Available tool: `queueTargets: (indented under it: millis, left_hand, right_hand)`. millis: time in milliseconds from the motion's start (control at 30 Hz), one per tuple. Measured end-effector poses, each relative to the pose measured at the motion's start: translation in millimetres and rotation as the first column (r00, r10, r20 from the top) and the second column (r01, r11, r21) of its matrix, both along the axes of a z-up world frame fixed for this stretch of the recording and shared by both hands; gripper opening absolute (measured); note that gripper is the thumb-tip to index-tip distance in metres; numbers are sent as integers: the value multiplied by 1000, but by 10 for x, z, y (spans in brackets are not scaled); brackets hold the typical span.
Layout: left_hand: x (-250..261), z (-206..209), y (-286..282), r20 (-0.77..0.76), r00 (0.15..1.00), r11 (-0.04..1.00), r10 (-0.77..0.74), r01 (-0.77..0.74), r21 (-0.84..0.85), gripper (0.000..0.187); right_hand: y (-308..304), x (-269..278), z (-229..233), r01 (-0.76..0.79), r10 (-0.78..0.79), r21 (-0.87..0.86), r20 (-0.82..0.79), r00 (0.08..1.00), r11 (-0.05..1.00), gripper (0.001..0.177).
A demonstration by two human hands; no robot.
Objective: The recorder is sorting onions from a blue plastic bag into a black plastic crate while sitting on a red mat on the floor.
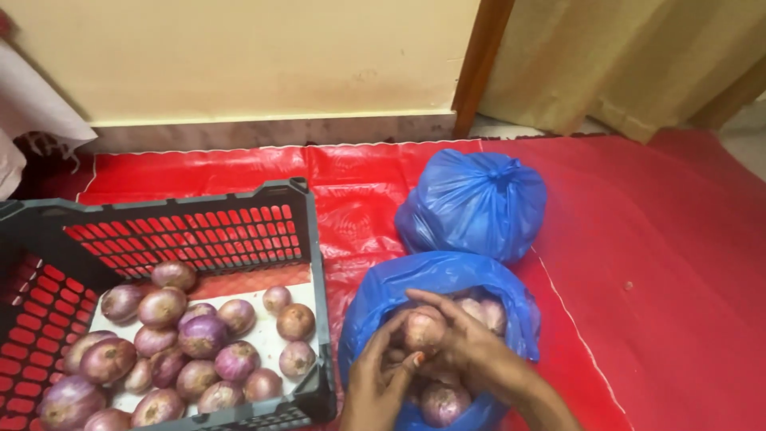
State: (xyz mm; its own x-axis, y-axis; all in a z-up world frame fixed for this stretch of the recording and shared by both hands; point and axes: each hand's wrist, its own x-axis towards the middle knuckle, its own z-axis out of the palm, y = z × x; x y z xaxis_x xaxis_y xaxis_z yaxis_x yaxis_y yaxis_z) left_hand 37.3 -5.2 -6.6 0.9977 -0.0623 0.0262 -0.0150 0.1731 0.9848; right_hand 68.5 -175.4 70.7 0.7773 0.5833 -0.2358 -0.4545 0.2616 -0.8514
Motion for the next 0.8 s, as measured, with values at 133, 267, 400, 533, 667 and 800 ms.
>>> queueTargets:
  millis: [133,267,400,533,667,800]
  left_hand:
    - [-62,98,54,156,987,986,44,-69,155,56]
    - [-126,215,94,478,874,923,85,-250,293,48]
    - [-127,283,50,554,827,880,99,-333,340,55]
    - [-96,178,5,87,994,995,73,-67,-69,73]
    - [-80,112,13,-36,999,966,-31,20,-259,64]
    - [-102,150,25,41,997,986,62,-55,-160,60]
  right_hand:
    - [-26,-11,-186,-18,19,-14,79,997,1000,64]
    - [8,-46,89,-34,36,97,-21,999,995,70]
    - [13,-35,43,88,-89,14,161,983,996,80]
    - [-3,-52,36,54,-60,32,210,976,998,81]
    - [-16,-65,229,-30,30,0,149,988,1000,84]
    - [-58,7,157,52,-46,-138,50,998,989,80]
